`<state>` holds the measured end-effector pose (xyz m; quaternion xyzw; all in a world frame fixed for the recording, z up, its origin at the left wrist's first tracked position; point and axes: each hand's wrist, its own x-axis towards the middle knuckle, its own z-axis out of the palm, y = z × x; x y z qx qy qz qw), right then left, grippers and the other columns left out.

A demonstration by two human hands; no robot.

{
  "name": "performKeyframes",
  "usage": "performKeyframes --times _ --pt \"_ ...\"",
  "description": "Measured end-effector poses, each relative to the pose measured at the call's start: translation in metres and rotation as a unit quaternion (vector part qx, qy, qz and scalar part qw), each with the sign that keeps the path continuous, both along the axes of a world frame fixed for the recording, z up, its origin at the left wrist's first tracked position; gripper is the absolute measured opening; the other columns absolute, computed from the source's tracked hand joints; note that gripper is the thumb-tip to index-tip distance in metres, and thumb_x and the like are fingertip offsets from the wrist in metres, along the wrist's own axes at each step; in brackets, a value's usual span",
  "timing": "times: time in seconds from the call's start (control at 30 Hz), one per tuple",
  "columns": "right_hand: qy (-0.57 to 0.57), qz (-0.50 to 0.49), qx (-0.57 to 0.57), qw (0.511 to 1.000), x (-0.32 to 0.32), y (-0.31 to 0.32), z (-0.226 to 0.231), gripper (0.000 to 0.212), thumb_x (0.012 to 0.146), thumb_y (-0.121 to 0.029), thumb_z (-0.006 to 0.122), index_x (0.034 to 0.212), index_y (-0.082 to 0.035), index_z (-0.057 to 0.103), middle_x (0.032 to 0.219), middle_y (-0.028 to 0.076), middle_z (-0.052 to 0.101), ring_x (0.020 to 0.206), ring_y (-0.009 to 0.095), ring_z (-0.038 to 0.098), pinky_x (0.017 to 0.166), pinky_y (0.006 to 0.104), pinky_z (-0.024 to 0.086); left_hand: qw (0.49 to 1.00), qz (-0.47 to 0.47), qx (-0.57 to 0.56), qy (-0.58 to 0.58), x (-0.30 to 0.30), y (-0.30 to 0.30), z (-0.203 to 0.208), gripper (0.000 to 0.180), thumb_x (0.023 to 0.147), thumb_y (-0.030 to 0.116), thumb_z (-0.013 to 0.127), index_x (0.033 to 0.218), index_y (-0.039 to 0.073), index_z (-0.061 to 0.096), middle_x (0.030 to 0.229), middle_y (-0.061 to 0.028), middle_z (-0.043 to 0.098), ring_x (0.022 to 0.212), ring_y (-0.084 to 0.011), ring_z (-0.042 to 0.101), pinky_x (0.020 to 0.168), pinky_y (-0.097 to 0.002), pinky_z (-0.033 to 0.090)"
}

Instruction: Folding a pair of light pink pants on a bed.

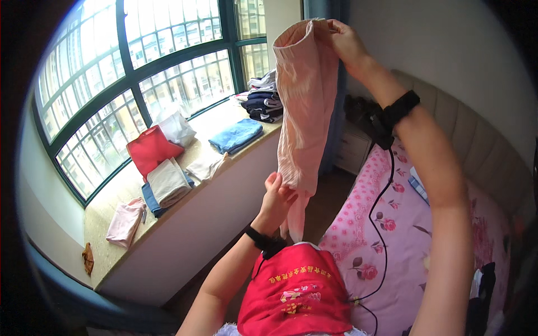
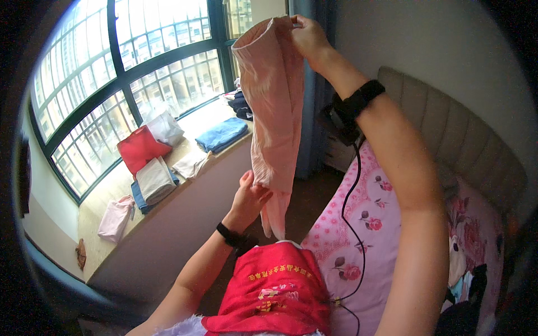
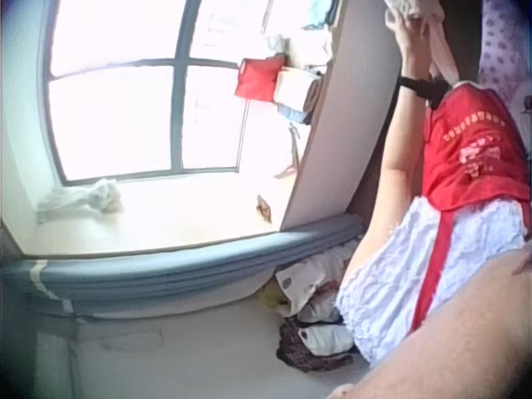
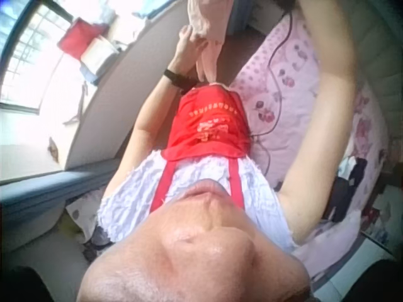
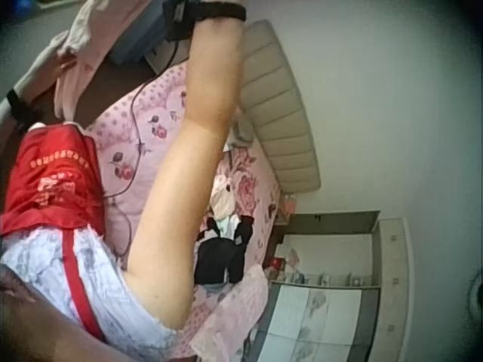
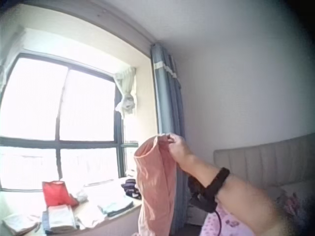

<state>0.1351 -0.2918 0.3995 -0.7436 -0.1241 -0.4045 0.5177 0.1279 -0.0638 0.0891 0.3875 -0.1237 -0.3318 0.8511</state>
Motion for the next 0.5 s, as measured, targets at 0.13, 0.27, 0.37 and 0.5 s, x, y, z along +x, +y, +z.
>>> performKeyframes --times 0.13,0.27,0.37,0.5 --pt "-0.015 -0.068 -0.028 0.997 -0.002 -0.023 -0.002 0.021 0.090 -0.019 0.062 0.108 -0.007 0.061 0.101 0.001 0.064 0.093 0.011 0.058 0.085 0.0259 0.045 0.997 -0.004 -0.065 0.038 -0.004 -0.017 0.025 0.057 0.096 0.022 0.053 0.142 0.027 0.020 0.128 -0.0092 0.046 0.111 -0.0231 0.051 0.097 -0.0417 0.039" --pt "0.006 -0.109 -0.027 0.994 -0.005 -0.022 -0.011 0.020 0.090 -0.015 0.059 0.108 -0.007 0.062 0.102 0.002 0.063 0.094 0.011 0.057 0.086 0.0263 0.044 0.988 -0.088 -0.121 0.046 -0.009 -0.023 0.006 0.072 0.091 0.008 0.056 0.146 0.033 0.016 0.123 -0.0074 0.047 0.102 -0.0224 0.053 0.087 -0.0380 0.041" --pt "-0.001 -0.143 -0.043 0.989 -0.004 -0.047 -0.007 0.019 0.090 -0.014 0.057 0.108 -0.007 0.062 0.102 0.002 0.064 0.094 0.011 0.057 0.085 0.0272 0.044 0.987 -0.083 -0.009 -0.139 0.025 -0.035 -0.042 0.076 0.089 0.003 0.055 0.147 0.033 0.017 0.114 -0.0086 0.050 0.096 -0.0200 0.054 0.081 -0.0358 0.042" --pt "-0.019 -0.186 -0.032 0.982 -0.022 -0.072 0.000 0.019 0.088 -0.004 0.050 0.102 -0.006 0.061 0.098 0.005 0.064 0.092 0.017 0.060 0.083 0.0320 0.047 0.999 0.026 -0.026 -0.022 0.058 -0.014 0.020 0.066 0.089 0.002 0.055 0.145 0.009 0.021 0.106 -0.0128 0.056 0.085 -0.0210 0.059 0.074 -0.0329 0.052"
